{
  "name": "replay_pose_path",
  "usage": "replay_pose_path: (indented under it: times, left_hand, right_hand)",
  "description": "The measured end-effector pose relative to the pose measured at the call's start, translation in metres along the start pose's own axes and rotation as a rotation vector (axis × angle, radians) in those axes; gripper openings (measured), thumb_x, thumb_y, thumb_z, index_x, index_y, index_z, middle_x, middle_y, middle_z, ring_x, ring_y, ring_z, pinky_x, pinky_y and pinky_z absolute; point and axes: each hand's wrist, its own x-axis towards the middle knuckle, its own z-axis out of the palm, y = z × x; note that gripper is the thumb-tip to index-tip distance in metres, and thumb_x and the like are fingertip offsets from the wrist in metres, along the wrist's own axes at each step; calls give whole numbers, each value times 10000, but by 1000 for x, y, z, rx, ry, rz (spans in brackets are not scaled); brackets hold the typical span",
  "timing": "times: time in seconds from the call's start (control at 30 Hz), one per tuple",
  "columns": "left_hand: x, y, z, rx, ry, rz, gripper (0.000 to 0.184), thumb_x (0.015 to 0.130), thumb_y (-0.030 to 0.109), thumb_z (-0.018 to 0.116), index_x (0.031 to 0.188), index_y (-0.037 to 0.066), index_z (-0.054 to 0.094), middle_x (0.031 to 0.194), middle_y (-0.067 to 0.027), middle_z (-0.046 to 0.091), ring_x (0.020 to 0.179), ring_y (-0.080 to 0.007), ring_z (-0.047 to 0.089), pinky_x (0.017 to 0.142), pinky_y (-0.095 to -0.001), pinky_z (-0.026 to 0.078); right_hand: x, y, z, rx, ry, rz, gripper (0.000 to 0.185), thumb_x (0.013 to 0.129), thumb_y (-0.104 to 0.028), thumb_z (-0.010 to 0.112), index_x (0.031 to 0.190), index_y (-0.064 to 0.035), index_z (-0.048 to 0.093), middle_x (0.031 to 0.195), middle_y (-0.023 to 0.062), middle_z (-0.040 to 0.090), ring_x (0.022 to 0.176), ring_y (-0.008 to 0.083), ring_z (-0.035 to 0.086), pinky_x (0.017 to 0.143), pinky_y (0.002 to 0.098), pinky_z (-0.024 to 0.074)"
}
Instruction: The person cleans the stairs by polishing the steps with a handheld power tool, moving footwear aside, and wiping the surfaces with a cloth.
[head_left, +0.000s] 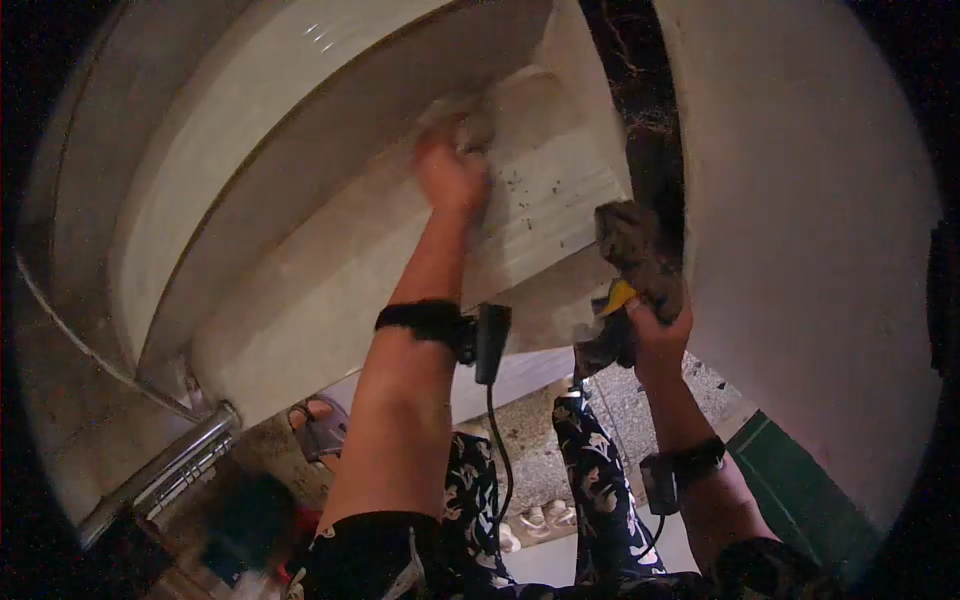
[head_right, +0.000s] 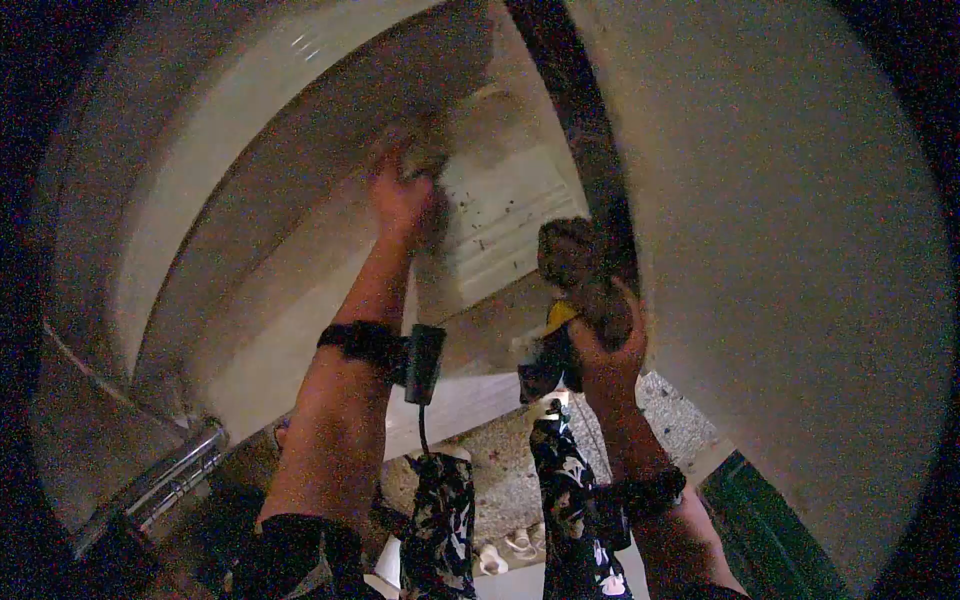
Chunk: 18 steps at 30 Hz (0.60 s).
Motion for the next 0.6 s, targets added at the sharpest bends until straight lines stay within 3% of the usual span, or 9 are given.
replay_pose_path:
  times: [0.03,0.1,0.13,0.2,0.33,0.43,0.5,0.53,0.6]
  left_hand:
    - [7,11,15,2,-4,3,459,544,79,525,1001,88,564,969,-168,553,931,-319,499,824,-380,393]
    - [17,22,28,-5,-318,-53,433,568,85,524,999,106,568,986,-174,552,954,-320,501,844,-372,387]
    - [21,19,33,-7,-316,-46,433,568,85,524,999,106,568,986,-174,552,954,-320,501,844,-372,387]
    - [29,11,34,-253,-508,-43,424,583,109,527,1006,95,557,989,-186,552,971,-326,501,859,-374,379]
    - [57,31,21,-337,-330,-104,478,585,136,544,1060,98,516,983,-196,554,958,-326,512,843,-381,393]
    - [55,40,50,-171,-403,-17,542,584,160,568,1114,103,467,972,-196,554,938,-328,521,821,-383,410]
    - [44,27,87,127,-304,111,584,577,168,591,1139,112,443,957,-191,554,917,-331,529,803,-383,421]
    - [45,25,92,122,-318,98,584,577,168,591,1139,112,443,957,-191,554,917,-331,529,803,-383,421]
    - [52,20,87,-35,-685,35,601,559,162,610,1138,134,449,947,-180,555,907,-327,531,800,-380,420]
  right_hand:
    - [3,8,-5,4,3,3,547,656,-50,608,1156,-11,390,1016,120,517,916,195,512,830,313,401]
    - [3,20,-10,28,10,78,516,671,-61,611,1140,-8,403,1009,116,519,902,196,514,823,315,403]
    - [6,24,-11,32,13,72,516,671,-61,611,1140,-8,403,1009,116,519,902,196,514,823,315,403]
    - [16,27,-10,103,-132,36,482,689,-78,612,1121,3,416,1003,104,522,897,193,512,819,312,404]
    - [28,16,8,42,-47,241,467,688,-75,615,1105,14,424,1000,95,524,895,190,510,815,307,404]
    - [25,10,7,10,-36,266,475,676,-68,622,1102,8,427,999,92,526,883,191,514,811,303,406]
    - [13,17,-3,186,-73,267,458,674,-71,621,1090,-7,438,983,94,528,862,196,521,788,311,421]
    - [10,23,-8,175,-67,282,458,674,-71,621,1090,-7,438,983,94,528,862,196,521,788,311,421]
    - [3,28,-16,206,58,488,430,683,-84,612,1076,-20,449,959,92,528,851,197,525,758,319,437]
